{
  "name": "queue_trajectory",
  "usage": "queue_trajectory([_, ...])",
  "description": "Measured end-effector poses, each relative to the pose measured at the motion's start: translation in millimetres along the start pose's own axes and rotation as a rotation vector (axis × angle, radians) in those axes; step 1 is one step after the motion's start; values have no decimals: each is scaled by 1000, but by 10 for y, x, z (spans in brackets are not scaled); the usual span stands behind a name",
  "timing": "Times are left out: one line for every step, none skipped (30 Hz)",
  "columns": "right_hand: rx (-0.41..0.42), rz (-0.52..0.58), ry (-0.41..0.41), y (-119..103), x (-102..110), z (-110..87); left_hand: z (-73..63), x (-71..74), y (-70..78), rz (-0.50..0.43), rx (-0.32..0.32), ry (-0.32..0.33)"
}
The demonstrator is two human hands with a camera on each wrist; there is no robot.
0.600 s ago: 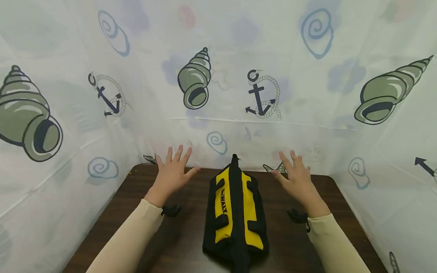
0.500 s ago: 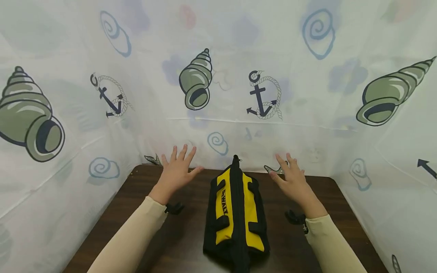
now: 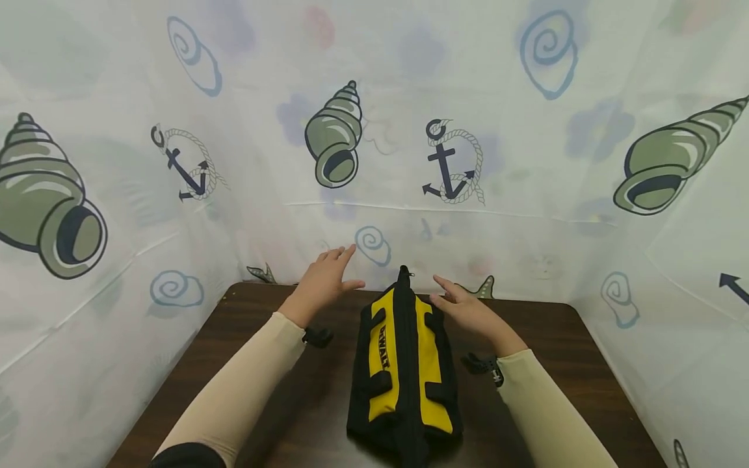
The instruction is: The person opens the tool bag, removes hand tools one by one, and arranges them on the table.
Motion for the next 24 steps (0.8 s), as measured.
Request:
queue_trajectory([-13,31,-10,6,-25,39,40,6,28,0,-13,-3])
queue_trajectory([-22,45,-16,6,-41,74,82,7,59,6,-31,-6])
queue_trajectory([-33,70,-19,7,-53,112,127,8,91,7,-44,-11])
queue_trajectory([-40,92,-19,0,-59,149,174,8,122,10,-55,-14])
queue_trajectory([-51,114,-17,0,-70,171,211,-6,156,17,-66,-19])
queue_trajectory([-63,141,-14,-3,-77,194,250,-26,188,29,-77,-26])
queue_trajectory([-75,169,-10,-11,-81,216,289,-42,225,39,-88,-32])
queue_trajectory([-81,190,-5,-24,-84,243,327,-60,260,43,-100,-37])
queue_trajectory([-85,214,-3,-36,-90,274,364,-80,293,42,-109,-49])
queue_trajectory([-85,219,-1,-54,-90,301,401,-114,332,49,-123,-60])
queue_trajectory([-85,220,1,-72,-93,332,434,-146,372,51,-139,-74])
queue_trajectory([-87,216,5,-90,-98,367,465,-181,410,45,-153,-89])
queue_trajectory([-93,209,12,-105,-107,403,492,-212,450,35,-167,-108])
queue_trajectory([-95,201,20,-118,-119,444,521,-246,486,26,-185,-122])
queue_trajectory([-96,194,29,-133,-129,485,547,-276,521,22,-200,-138])
queue_trajectory([-100,197,40,-149,-139,524,577,-308,552,21,-212,-151])
queue_trajectory([-105,196,54,-161,-147,562,607,-335,582,11,-225,-164])
queue_trajectory([-109,199,69,-169,-153,596,636,-363,609,7,-241,-172])
queue_trajectory([-113,204,87,-170,-155,629,664,-388,636,4,-257,-182])
queue_trajectory([-112,214,104,-173,-152,658,691,-411,658,-3,-272,-190])
queue_trajectory([-112,220,119,-173,-147,681,714,-433,681,-12,-283,-203])
queue_trajectory([-113,222,135,-168,-145,702,737,-456,702,-22,-295,-215])
queue_trajectory([-112,221,150,-159,-139,718,753,-476,721,-34,-308,-228])
queue_trajectory([-110,221,161,-149,-134,733,770,-496,735,-42,-316,-241])
Point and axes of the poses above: each hand's wrist, its own z-axis towards the middle knuckle, its own x-axis out of the back of the hand, y = z × x, the point moved 7 cm from there along z, towards the middle knuckle, and after that the axes turned 4 degrees about x, right-handed, at the moved point
